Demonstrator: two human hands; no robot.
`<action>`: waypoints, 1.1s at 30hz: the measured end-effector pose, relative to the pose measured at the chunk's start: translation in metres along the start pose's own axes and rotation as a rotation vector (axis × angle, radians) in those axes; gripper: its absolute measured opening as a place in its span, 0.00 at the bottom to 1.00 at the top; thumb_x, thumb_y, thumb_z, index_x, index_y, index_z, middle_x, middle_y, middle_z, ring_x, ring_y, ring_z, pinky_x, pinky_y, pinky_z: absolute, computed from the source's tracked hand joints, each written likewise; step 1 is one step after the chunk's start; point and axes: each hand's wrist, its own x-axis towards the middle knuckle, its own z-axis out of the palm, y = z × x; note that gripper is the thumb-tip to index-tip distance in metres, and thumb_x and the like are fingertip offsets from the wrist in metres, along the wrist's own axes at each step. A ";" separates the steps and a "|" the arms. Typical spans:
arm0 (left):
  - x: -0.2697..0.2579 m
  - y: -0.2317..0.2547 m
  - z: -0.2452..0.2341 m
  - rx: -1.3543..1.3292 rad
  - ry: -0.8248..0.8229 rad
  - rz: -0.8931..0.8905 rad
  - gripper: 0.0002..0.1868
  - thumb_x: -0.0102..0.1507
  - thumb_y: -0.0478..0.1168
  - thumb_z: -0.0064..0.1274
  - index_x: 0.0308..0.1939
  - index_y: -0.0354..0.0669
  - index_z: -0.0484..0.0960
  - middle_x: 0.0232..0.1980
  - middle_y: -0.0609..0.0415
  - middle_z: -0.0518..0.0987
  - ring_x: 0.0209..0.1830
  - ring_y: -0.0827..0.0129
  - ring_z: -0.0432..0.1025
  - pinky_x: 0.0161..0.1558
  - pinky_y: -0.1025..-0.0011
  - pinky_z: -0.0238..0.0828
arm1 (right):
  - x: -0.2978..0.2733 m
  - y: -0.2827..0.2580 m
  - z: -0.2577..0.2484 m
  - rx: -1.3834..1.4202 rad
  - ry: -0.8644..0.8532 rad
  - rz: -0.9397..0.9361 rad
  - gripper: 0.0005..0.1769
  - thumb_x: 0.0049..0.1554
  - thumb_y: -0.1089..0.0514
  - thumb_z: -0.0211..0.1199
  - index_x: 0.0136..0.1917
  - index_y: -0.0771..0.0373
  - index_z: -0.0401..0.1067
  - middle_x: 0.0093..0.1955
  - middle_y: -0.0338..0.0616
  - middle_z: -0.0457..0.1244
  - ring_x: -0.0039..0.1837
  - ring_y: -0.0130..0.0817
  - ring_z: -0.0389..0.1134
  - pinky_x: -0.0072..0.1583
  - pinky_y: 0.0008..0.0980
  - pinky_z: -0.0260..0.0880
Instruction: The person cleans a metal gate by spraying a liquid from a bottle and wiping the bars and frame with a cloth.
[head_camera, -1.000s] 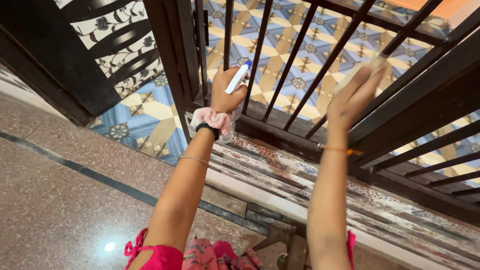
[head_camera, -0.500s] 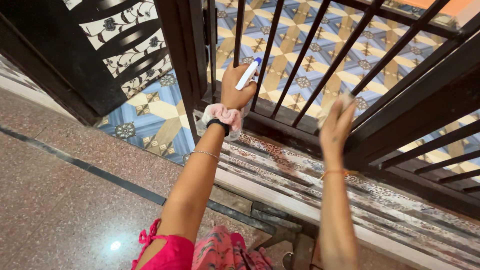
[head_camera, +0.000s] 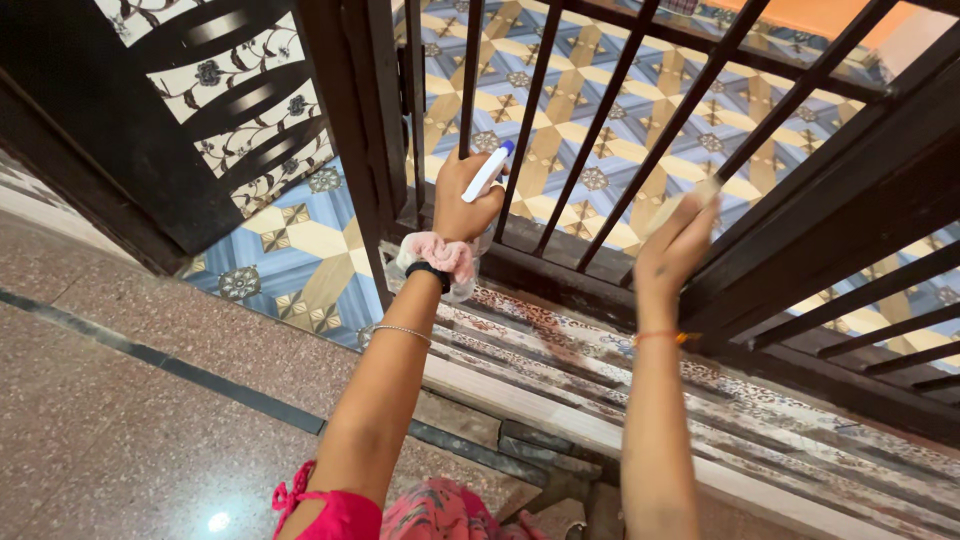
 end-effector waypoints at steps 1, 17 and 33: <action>0.000 0.002 -0.001 -0.013 0.003 -0.022 0.14 0.48 0.32 0.51 0.36 0.41 0.85 0.39 0.38 0.76 0.38 0.45 0.74 0.42 0.59 0.72 | -0.023 0.006 0.000 0.014 -0.042 0.051 0.24 0.76 0.48 0.42 0.62 0.74 0.64 0.42 0.58 0.60 0.44 0.47 0.62 0.50 0.45 0.64; 0.000 -0.005 0.000 -0.018 -0.021 0.003 0.14 0.48 0.32 0.50 0.35 0.41 0.85 0.40 0.41 0.80 0.44 0.46 0.74 0.45 0.60 0.73 | 0.086 0.036 -0.003 0.619 -0.095 0.152 0.31 0.74 0.36 0.42 0.71 0.66 0.59 0.56 0.38 0.60 0.55 0.26 0.63 0.58 0.29 0.68; -0.002 -0.014 0.007 -0.027 0.016 -0.013 0.14 0.48 0.32 0.52 0.36 0.42 0.85 0.41 0.41 0.79 0.43 0.47 0.75 0.45 0.60 0.73 | -0.091 0.026 -0.041 -0.118 -0.253 0.317 0.22 0.72 0.53 0.41 0.69 0.66 0.66 0.46 0.51 0.67 0.42 0.33 0.67 0.44 0.32 0.68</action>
